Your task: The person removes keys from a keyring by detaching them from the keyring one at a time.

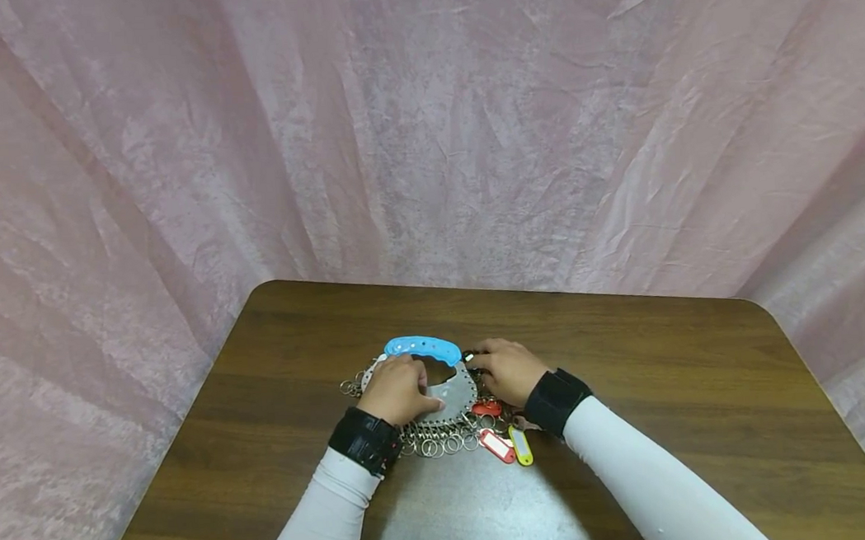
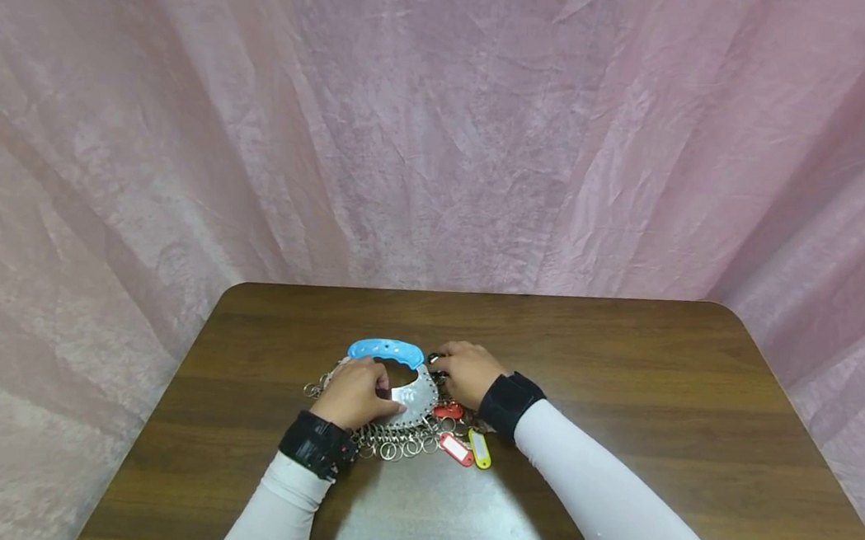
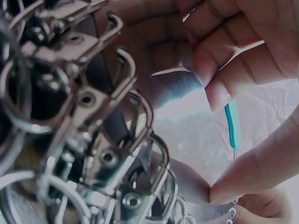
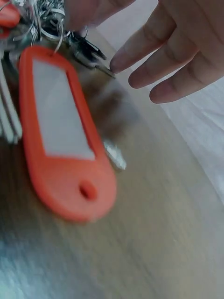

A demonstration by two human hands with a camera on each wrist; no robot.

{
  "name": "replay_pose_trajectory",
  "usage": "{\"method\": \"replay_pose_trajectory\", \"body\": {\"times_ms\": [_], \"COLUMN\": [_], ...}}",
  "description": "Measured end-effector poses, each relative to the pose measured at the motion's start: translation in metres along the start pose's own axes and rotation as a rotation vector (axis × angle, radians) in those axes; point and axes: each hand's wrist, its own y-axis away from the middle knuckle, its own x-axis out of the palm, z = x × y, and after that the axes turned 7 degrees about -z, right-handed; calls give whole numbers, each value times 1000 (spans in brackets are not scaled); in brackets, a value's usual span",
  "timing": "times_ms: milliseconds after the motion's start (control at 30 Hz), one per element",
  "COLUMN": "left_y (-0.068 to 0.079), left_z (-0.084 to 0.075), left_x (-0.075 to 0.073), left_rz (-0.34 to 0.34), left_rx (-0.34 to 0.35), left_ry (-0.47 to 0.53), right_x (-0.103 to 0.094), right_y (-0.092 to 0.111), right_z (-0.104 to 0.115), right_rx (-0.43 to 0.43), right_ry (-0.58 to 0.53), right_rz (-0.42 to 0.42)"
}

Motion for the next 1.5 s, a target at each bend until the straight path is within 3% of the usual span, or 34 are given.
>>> {"method": "replay_pose_trajectory", "body": {"times_ms": [367, 800, 1133, 1500], "left_y": [0, -2, 0, -1], "left_z": [2, 13, 10, 6], "left_x": [0, 3, 0, -1], "left_rz": [8, 49, 44, 52], "left_rx": [-16, -66, -52, -40], "left_ry": [1, -11, -4, -1], "right_x": [-2, -7, -3, 1], "right_y": [8, 14, -5, -18], "right_z": [-4, -7, 1, -2], "right_rx": [58, 106, -15, 16], "right_ry": [23, 139, 47, -206], "right_rz": [22, 13, -35, 51]}}
